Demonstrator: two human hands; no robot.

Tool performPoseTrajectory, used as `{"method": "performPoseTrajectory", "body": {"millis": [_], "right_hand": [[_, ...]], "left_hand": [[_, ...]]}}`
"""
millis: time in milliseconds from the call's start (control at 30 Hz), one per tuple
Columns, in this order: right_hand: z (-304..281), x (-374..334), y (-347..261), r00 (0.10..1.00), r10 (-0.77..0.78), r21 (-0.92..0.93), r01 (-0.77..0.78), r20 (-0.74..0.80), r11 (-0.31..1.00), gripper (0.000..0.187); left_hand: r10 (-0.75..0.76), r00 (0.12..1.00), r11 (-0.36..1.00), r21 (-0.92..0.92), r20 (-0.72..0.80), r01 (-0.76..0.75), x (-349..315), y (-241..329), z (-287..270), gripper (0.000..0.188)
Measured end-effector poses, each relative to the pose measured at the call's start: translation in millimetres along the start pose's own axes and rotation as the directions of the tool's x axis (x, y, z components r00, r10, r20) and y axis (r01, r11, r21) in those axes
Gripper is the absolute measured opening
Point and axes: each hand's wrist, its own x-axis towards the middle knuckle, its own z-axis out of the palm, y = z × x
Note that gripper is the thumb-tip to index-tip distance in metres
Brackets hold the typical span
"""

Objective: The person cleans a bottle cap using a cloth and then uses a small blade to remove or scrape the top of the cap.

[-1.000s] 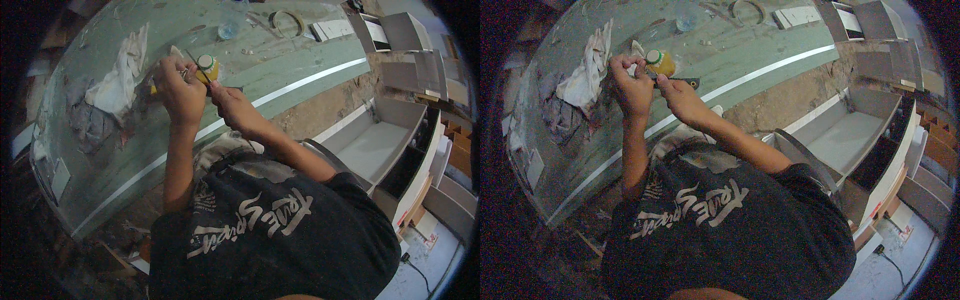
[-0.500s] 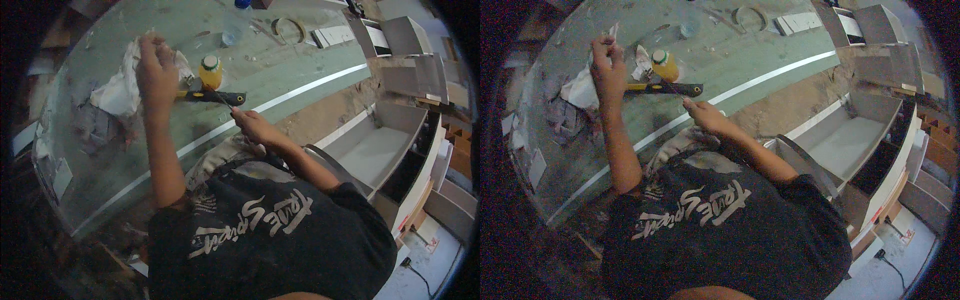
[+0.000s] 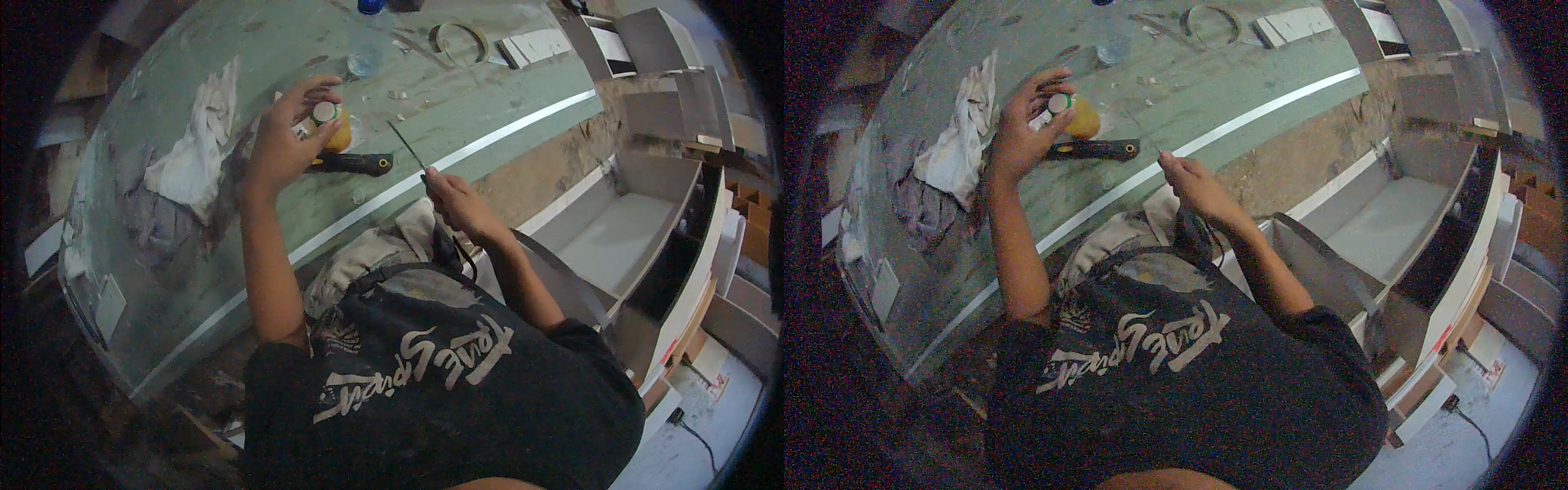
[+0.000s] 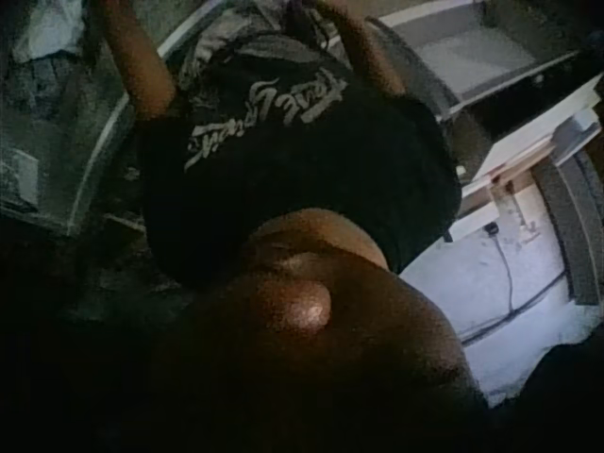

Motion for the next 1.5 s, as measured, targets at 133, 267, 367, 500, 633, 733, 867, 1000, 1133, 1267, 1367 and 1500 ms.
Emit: {"method": "performPoseTrajectory", "body": {"millis": [133, 267, 367, 500, 633, 733, 867, 1000, 1133, 1267, 1367, 1500], "right_hand": [[3, -1, -19, 0.999, -0.041, 0.056, 0.039, 0.035, 0.998, 0.042], [0, 4, -12, 0.997, -0.061, 0.023, 0.061, 0.04, 0.998, 0.041], [0, 6, -10, 0.996, -0.071, 0.022, 0.07, 0.052, 0.997, 0.04], [3, 5, -17, 0.993, -0.1, 0.045, 0.097, 0.068, 0.994, 0.04], [7, 8, -18, 0.99, -0.134, 0.045, 0.132, 0.045, 0.99, 0.039], [15, 5, -26, 0.989, -0.134, 0.052, 0.131, 0.064, 0.99, 0.038], [18, 5, -30, 0.984, -0.152, 0.05, 0.148, 0.095, 0.988, 0.038], [25, 5, -38, 0.971, -0.216, 0.023, 0.215, 0.102, 0.976, 0.039], [33, 4, -49, 0.961, -0.253, -0.166, 0.268, 0.109, 0.949, 0.046], [59, 9, -61, 0.933, -0.325, -0.215, 0.353, 0.157, 0.91, 0.05], [76, 26, -60, 0.923, -0.342, -0.186, 0.372, 0.176, 0.909, 0.051], [89, 31, -67, 0.931, -0.327, -0.196, 0.355, 0.161, 0.914, 0.055]], "left_hand": [[0.108, 0.992, 0.994, -0.012, -0.057, -0.109, -2, -20, 2, 0.049], [0.245, 0.902, 0.943, 0.304, -0.356, -0.136, -4, -14, 13, 0.054], [0.014, 0.922, 0.993, -0.106, -0.387, -0.06, -5, -34, 25, 0.058], [0.071, 0.911, 0.945, -0.264, -0.407, -0.192, -6, -42, 30, 0.059], [0.066, 0.849, 0.938, -0.257, -0.524, -0.231, -13, -58, 36, 0.055], [0.038, 0.766, 0.902, -0.307, -0.642, -0.302, -22, -72, 43, 0.048], [0.062, 0.661, 0.906, -0.236, -0.748, -0.352, -25, -74, 52, 0.043], [0.004, 0.634, 0.986, -0.101, -0.773, -0.13, -29, -71, 50, 0.047], [-0.113, 0.602, 0.981, -0.183, -0.791, -0.056, -35, -56, 50, 0.049], [-0.189, 0.595, 0.952, -0.295, -0.781, -0.084, -35, -45, 48, 0.05], [-0.148, 0.565, 0.957, -0.261, -0.812, -0.125, -32, -41, 49, 0.047], [-0.181, 0.569, 0.965, -0.258, -0.802, -0.056, -33, -31, 48, 0.044]]}}
